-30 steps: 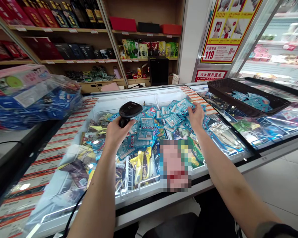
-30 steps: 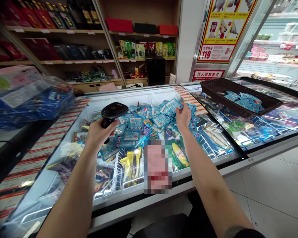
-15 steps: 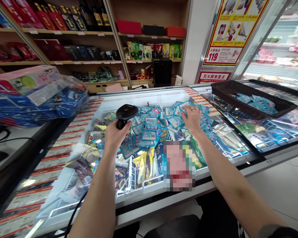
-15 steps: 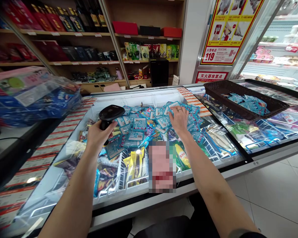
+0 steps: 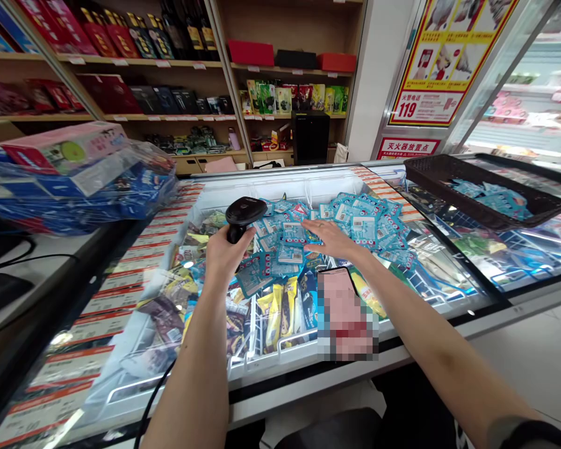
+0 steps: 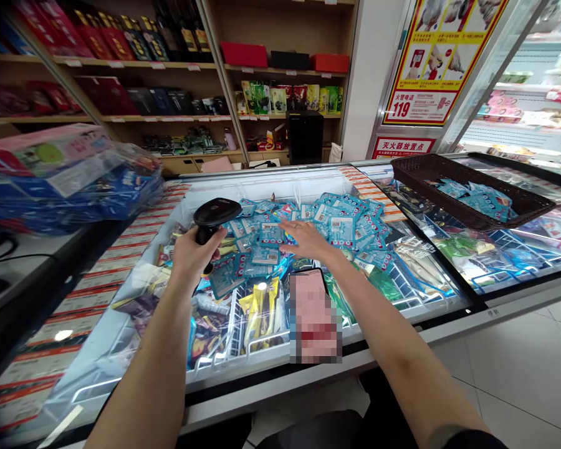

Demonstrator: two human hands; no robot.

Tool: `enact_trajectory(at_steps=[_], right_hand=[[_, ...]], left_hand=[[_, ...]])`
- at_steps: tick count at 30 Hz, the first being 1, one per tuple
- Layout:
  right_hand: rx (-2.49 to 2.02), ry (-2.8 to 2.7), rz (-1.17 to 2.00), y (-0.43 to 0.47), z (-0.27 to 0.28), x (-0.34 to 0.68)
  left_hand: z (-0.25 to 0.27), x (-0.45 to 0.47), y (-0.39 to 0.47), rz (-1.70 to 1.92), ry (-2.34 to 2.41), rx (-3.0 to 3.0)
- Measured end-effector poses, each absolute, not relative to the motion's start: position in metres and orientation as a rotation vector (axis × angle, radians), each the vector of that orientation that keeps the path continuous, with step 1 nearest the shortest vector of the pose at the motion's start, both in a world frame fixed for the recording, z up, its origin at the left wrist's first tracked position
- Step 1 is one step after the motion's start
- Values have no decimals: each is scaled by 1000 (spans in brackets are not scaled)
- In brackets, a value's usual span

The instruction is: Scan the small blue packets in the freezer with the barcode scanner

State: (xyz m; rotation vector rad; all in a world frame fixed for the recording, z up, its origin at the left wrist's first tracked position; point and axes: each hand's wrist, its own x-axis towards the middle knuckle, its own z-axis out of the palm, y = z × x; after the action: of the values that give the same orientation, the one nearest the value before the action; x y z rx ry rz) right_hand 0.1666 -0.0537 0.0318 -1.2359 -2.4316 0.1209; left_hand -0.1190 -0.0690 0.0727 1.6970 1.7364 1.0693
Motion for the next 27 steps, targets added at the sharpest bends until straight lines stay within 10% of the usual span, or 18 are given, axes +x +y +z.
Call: enact_trajectory(at_steps=[27], right_hand=[[-1208,-1497,396,-54,31,208]], left_hand=[[72,-110,-72,1125,1740,1692]])
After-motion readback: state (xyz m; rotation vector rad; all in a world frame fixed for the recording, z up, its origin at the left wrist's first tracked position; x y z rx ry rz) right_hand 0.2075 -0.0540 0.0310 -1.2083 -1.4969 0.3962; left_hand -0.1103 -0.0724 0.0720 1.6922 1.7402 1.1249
